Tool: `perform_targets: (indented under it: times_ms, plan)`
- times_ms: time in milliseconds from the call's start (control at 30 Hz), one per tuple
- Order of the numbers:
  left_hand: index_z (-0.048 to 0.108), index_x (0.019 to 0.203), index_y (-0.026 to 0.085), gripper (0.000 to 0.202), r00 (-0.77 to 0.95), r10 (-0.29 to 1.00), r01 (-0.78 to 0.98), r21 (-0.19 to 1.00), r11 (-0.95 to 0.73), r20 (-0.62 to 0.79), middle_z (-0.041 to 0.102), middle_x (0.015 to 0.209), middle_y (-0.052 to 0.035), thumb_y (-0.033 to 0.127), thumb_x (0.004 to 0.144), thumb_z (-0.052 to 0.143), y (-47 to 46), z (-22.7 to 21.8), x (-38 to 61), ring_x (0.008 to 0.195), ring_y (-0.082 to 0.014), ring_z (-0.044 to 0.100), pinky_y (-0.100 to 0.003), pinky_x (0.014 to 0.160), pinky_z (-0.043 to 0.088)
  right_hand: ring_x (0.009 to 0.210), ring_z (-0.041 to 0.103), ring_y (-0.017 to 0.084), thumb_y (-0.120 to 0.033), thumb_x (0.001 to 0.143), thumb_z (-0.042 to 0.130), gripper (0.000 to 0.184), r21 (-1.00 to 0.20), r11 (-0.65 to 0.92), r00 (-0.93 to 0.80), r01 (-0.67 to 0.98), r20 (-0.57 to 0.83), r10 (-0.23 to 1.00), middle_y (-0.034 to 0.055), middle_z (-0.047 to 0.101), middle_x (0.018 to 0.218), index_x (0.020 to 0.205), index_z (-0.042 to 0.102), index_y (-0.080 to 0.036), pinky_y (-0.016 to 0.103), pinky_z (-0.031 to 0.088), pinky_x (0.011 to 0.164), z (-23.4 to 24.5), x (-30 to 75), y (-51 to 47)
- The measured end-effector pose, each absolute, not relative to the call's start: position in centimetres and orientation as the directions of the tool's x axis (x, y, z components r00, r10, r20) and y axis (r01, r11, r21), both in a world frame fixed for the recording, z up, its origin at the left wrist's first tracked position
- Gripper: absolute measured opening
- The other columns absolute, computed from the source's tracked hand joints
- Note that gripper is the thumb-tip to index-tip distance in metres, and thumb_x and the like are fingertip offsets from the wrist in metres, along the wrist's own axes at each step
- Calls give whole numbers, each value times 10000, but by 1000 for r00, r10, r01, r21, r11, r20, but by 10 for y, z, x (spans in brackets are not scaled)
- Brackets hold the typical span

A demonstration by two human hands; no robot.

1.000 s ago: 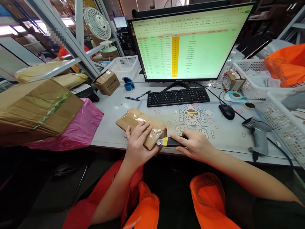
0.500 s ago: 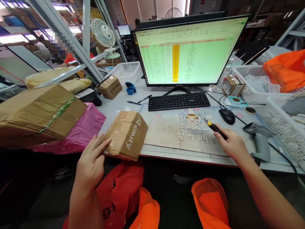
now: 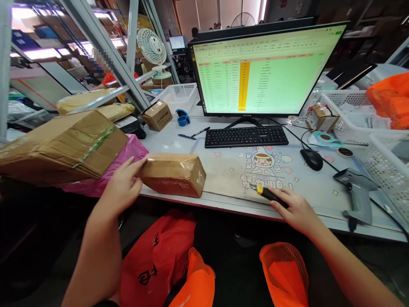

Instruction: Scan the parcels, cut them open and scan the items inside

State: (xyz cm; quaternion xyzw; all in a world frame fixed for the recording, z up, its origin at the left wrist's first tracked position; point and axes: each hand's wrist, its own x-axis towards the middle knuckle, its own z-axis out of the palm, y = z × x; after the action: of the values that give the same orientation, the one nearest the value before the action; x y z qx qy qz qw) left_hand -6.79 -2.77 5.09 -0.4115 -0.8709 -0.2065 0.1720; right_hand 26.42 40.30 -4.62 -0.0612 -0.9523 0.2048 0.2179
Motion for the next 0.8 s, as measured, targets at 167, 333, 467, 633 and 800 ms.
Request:
perform_targets:
  times_ms: [167, 333, 467, 633, 800]
  plan:
    - [451, 1559, 214, 907, -600, 596, 742, 92, 665, 533, 395, 1620, -226, 644, 807, 717, 60, 26, -7, 1531, -539, 240, -840, 1150, 157, 834, 676, 209, -476, 1073, 453, 483, -353, 931, -909, -94, 411, 64, 91, 670, 978, 1445, 631, -225, 342, 570, 747, -30, 240, 373]
    - [652, 1275, 207, 470, -466, 530, 815, 110, 569, 708, 639, 1370, -168, 390, 843, 676, 96, 11, -6, 1420, -384, 503, -643, 1223, 259, 808, 646, 201, -498, 1068, 455, 481, -302, 930, -887, -207, 460, -48, 96, 670, 992, 1428, 648, -244, 330, 530, 739, -14, 214, 346]
    - [654, 1233, 195, 411, -368, 549, 895, 126, 427, 751, 700, 1266, -134, 359, 857, 632, 84, 8, -25, 1331, -320, 605, -503, 1165, 403, 778, 609, 203, -551, 1067, 435, 510, -225, 946, -873, -233, 477, -101, 90, 650, 953, 1416, 663, -258, 319, 458, 704, -3, 181, 325]
    - [674, 1248, 195, 447, -369, 595, 904, 127, 408, 714, 708, 1276, -131, 361, 833, 684, 78, 7, -28, 1316, -332, 619, -501, 1141, 412, 760, 570, 207, -596, 1063, 420, 557, -136, 965, -884, -222, 446, -140, 91, 630, 918, 1439, 647, -255, 319, 368, 683, 3, 139, 309]
    - [695, 1220, 190, 465, -386, 591, 904, 162, 397, 708, 719, 1261, -135, 396, 803, 715, 79, 9, -27, 1296, -330, 636, -486, 1108, 431, 770, 534, 198, -615, 1058, 418, 578, -100, 963, -863, -250, 474, -175, 98, 625, 934, 1449, 638, -251, 314, 349, 708, 1, 124, 310]
